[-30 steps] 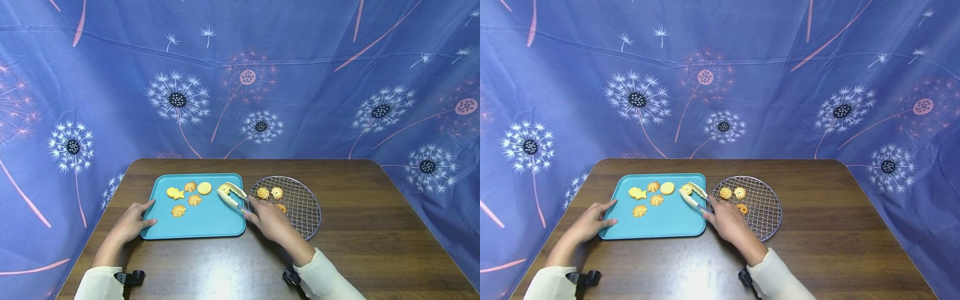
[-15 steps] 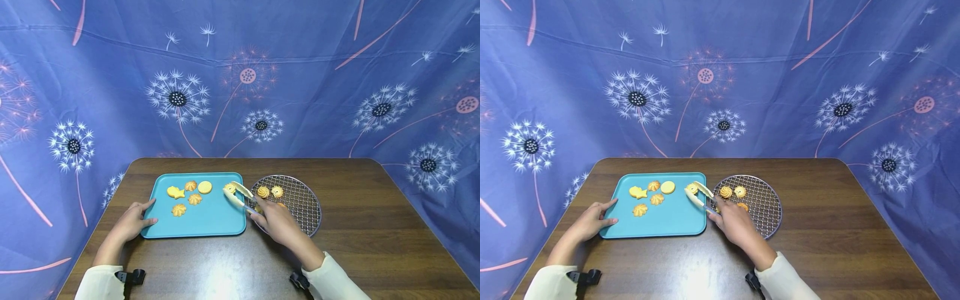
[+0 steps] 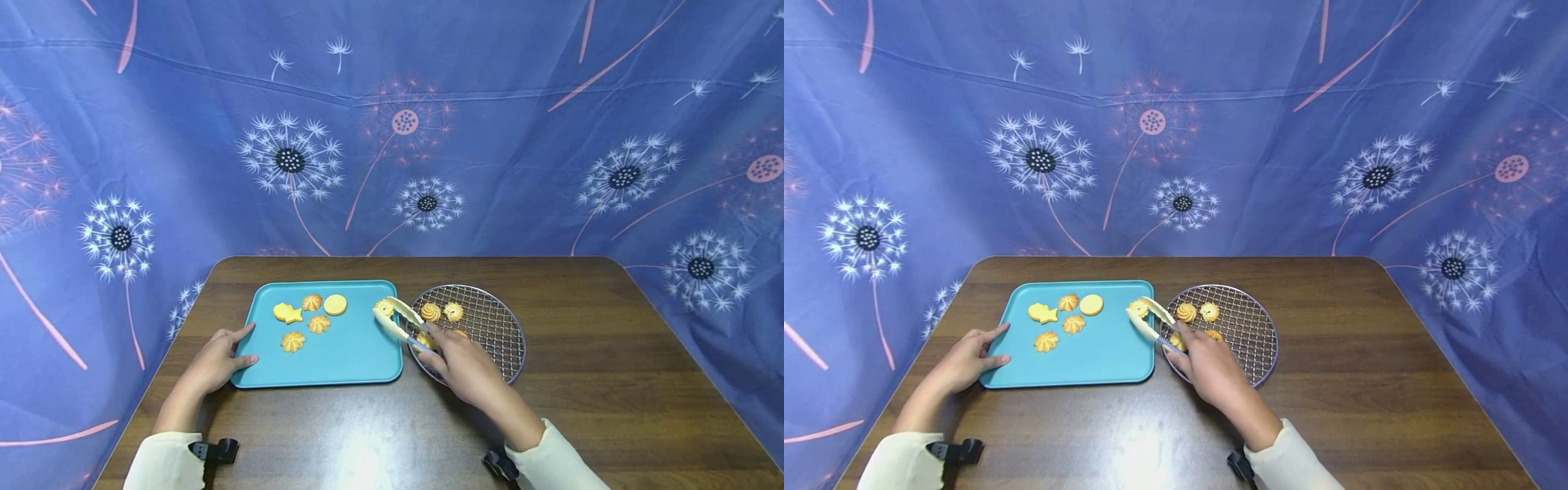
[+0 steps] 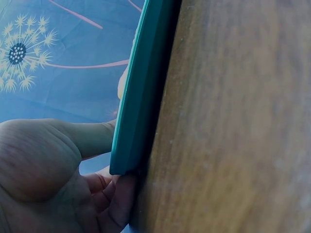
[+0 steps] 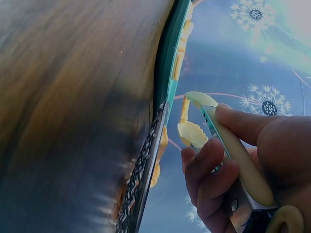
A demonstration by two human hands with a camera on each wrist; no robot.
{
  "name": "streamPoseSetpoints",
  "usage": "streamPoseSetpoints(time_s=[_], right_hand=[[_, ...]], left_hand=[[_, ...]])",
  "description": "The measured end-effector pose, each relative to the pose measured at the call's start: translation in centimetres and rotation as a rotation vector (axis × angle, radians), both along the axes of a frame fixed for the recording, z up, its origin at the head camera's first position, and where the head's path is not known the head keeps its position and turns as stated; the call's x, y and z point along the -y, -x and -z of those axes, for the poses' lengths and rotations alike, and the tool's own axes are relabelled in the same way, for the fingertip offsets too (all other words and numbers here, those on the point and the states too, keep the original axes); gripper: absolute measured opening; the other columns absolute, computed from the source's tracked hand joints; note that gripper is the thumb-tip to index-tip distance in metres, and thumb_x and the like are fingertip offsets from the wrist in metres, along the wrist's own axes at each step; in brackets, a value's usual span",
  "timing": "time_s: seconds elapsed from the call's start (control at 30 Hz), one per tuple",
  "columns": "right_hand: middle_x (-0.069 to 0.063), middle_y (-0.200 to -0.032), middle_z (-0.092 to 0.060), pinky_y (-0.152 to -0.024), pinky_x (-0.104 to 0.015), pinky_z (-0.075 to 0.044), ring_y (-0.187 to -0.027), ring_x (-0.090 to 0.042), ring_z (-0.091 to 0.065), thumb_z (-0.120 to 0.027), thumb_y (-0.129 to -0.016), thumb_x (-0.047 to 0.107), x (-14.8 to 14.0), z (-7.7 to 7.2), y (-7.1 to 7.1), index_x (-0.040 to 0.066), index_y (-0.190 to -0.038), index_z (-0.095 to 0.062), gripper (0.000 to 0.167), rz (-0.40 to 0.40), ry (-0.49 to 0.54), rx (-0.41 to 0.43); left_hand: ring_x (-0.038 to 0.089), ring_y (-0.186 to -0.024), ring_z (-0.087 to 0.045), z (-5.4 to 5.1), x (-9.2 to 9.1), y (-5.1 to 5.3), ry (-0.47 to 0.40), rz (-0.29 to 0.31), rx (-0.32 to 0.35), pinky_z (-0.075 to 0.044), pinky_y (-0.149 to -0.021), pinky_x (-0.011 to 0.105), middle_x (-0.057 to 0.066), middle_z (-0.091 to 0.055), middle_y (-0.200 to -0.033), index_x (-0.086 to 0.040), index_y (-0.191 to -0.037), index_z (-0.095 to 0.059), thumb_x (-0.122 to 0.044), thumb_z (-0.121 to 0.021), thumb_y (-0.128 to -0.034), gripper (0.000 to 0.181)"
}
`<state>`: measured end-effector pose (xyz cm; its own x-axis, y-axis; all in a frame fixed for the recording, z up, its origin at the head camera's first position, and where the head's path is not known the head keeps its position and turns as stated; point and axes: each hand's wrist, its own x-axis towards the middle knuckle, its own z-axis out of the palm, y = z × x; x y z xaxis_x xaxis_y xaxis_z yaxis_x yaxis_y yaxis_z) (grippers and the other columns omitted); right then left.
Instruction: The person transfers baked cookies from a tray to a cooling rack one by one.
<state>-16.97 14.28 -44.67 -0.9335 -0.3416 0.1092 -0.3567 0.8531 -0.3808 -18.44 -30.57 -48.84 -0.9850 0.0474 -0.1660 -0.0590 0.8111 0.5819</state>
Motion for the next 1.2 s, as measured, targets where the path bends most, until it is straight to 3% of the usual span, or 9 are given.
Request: streamPoseSetpoints(time_s=[0.2,0.43,0.57,0.97,1.2], right_hand=[[-0.016,-0.116,-0.071,-0.081,-0.05,-0.055,-0.093,-0.028,-0.069,-0.072,-0.097,0.033,-0.7,0.0,-0.3,0.003,-0.148,-0.054,0.062,-0.003,0.004,-0.025],[-0.023,-0.134,-0.064,-0.095,-0.058,-0.051,-0.115,-0.041,-0.066,-0.07,-0.098,0.035,-1.5,-0.2,-0.9,0.005,-0.15,-0.053,0.062,0.022,0.004,-0.007],[-0.024,-0.14,-0.06,-0.098,-0.06,-0.049,-0.12,-0.046,-0.063,-0.07,-0.098,0.036,-2.1,-0.2,-1.2,0.007,-0.151,-0.052,0.063,0.039,0.002,-0.005],[-0.023,-0.123,-0.069,-0.089,-0.059,-0.054,-0.104,-0.044,-0.069,-0.074,-0.096,0.032,-4.2,-0.4,-2.1,0.006,-0.152,-0.051,0.065,0.067,0.023,-0.046],[-0.029,-0.127,-0.066,-0.093,-0.063,-0.05,-0.111,-0.05,-0.066,-0.072,-0.097,0.033,-5.5,-0.4,-2.3,0.005,-0.151,-0.051,0.065,0.088,0.009,-0.07]], left_hand=[[0.026,-0.086,-0.045,0.0,0.0,0.0,-0.001,-0.006,0.006,-0.038,-0.072,0.035,0.019,-0.049,-0.107,0.003,-0.155,-0.039,-0.015,-0.076,-0.0939,0.073],[0.026,-0.088,-0.046,0.0,-0.1,0.0,-0.004,-0.01,0.012,-0.039,-0.073,0.035,0.021,-0.049,-0.11,0.003,-0.155,-0.039,-0.015,-0.076,-0.0941,0.073],[0.026,-0.088,-0.046,-0.1,-0.1,0.0,-0.001,-0.006,0.006,-0.039,-0.073,0.035,0.021,-0.05,-0.11,0.003,-0.154,-0.039,-0.015,-0.076,-0.094,0.073],[0.026,-0.086,-0.045,-0.2,-0.2,0.0,-0.013,-0.01,0.002,-0.038,-0.071,0.036,0.02,-0.049,-0.108,0.003,-0.154,-0.04,-0.015,-0.077,-0.0937,0.073],[0.026,-0.087,-0.045,-0.2,-0.2,0.0,-0.008,-0.013,0.014,-0.038,-0.072,0.035,0.019,-0.048,-0.109,0.003,-0.155,-0.039,-0.015,-0.076,-0.0944,0.073]])
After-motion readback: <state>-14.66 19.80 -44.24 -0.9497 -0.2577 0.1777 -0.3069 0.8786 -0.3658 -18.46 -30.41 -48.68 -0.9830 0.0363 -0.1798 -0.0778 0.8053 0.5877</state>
